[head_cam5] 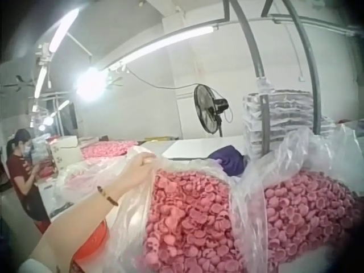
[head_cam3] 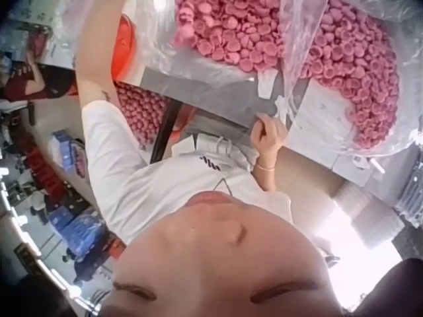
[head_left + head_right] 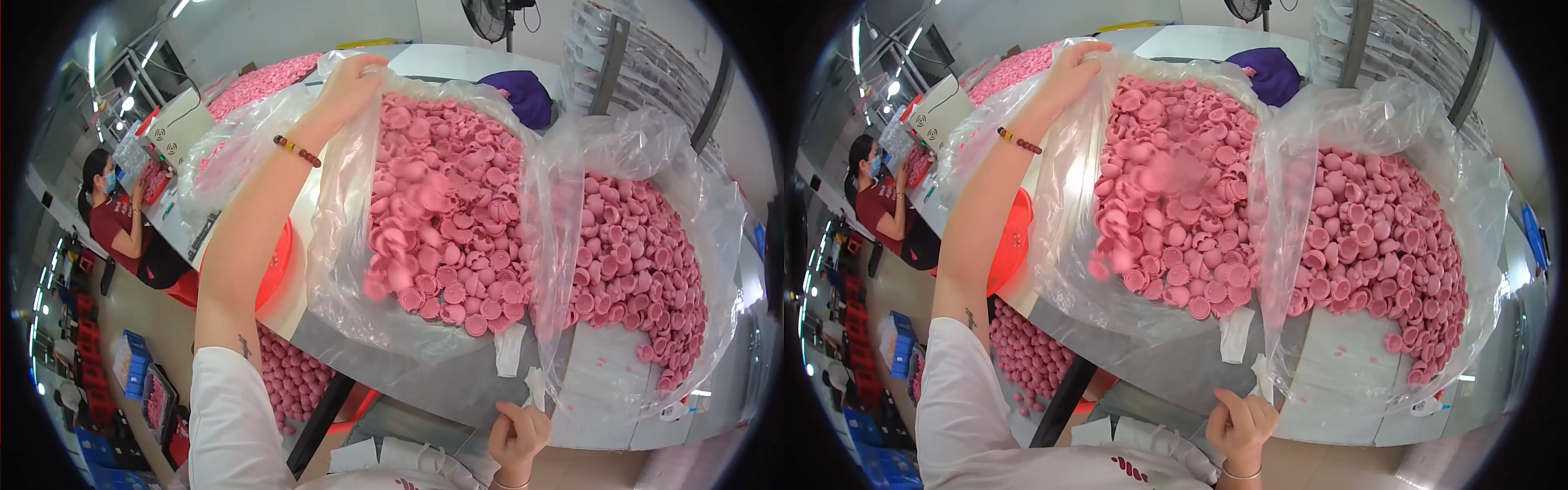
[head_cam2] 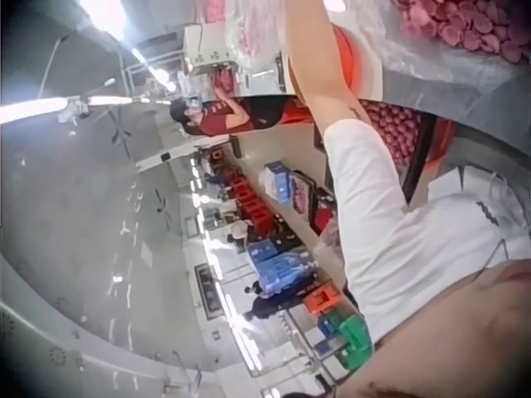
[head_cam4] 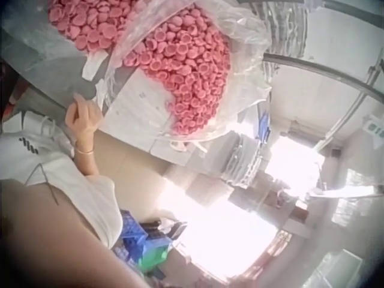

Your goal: Applying glue to small pink plastic caps and assembling them at a factory workstation.

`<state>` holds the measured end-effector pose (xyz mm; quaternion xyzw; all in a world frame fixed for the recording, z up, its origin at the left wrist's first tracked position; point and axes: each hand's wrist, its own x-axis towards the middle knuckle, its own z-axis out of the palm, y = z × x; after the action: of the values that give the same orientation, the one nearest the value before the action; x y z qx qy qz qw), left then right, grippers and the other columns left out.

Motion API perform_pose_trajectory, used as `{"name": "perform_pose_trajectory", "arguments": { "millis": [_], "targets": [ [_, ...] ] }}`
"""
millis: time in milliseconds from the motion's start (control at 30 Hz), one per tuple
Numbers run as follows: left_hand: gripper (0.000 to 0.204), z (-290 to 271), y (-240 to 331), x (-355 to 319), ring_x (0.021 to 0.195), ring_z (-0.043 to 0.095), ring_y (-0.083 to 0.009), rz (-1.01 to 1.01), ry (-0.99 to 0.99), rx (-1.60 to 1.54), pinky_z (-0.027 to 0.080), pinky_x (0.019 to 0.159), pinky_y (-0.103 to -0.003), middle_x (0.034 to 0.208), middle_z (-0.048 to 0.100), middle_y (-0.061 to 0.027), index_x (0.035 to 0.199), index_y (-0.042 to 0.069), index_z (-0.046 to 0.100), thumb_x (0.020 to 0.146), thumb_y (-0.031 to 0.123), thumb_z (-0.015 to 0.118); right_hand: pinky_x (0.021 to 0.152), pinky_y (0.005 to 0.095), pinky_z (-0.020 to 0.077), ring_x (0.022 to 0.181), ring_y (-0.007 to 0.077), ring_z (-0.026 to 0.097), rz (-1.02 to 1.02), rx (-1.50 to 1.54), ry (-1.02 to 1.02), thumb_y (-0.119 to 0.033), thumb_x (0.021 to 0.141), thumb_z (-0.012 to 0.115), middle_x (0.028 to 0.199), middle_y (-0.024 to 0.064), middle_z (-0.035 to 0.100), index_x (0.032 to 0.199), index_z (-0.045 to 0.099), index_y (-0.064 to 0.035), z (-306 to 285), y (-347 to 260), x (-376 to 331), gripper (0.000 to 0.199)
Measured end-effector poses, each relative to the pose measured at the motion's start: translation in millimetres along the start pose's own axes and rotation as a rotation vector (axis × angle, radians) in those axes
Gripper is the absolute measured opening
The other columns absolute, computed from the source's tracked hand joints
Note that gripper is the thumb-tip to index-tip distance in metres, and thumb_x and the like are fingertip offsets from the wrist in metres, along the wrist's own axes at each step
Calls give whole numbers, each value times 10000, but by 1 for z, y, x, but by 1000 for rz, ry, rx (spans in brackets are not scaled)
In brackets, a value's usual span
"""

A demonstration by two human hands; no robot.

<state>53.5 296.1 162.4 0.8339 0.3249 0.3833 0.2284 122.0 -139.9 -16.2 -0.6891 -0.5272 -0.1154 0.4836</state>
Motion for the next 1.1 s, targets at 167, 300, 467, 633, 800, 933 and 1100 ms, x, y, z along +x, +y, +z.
{"name": "perform_pose_trajectory", "arguments": {
  "millis": [167,300,467,633,800,933,1100],
  "targets": [
    [355,21,-20,-13,779,465,-82,228,22,-53,385,709,-222,875,539,-32,1054,43,554,721,57,431,370,261,220,367,144,317,6,-12,2,48,572,500,438,6,335,648,576,-42,-3,-3,-1,141],
    [317,6,-47,-36,785,497,-104,14,-2,-85,395,693,-231,873,557,-75,1032,27,553,743,76,430,371,257,211,369,138,300,0,10,-19,50,559,496,440,-1,321,649,578,-39,-3,-3,-2,151],
    [319,-10,-81,-75,732,475,-87,-196,-58,-251,380,652,-198,814,524,-43,1080,67,523,769,103,461,375,252,203,370,134,287,-4,22,-40,57,549,490,440,-3,307,650,579,-36,-3,-2,-2,163],
    [432,-45,-128,-121,762,475,-132,-331,131,-127,393,665,-216,907,497,-80,1214,84,359,820,198,494,359,257,199,360,155,277,-62,7,-83,52,499,459,448,10,287,648,583,-47,-1,-1,-1,218],
    [468,-98,-162,-172,879,489,-192,-394,144,82,400,753,-292,990,492,-131,1216,68,336,829,274,499,381,263,193,373,140,279,-46,4,-135,65,546,490,440,6,298,634,572,-33,-2,-5,1,155],
    [560,-147,-189,-227,1034,460,-347,-514,171,819,361,867,-378,1114,469,-240,1196,30,349,791,376,524,382,265,184,370,139,279,-15,7,-166,70,551,489,440,12,299,634,571,-31,0,-6,1,154],
    [614,-162,-159,-266,1045,427,-408,-1132,115,1170,342,881,-433,1144,429,-276,1157,-12,378,769,444,514,380,263,189,369,139,290,0,-4,-174,68,556,490,438,17,318,635,570,-25,1,-8,2,146]
  ]
}}
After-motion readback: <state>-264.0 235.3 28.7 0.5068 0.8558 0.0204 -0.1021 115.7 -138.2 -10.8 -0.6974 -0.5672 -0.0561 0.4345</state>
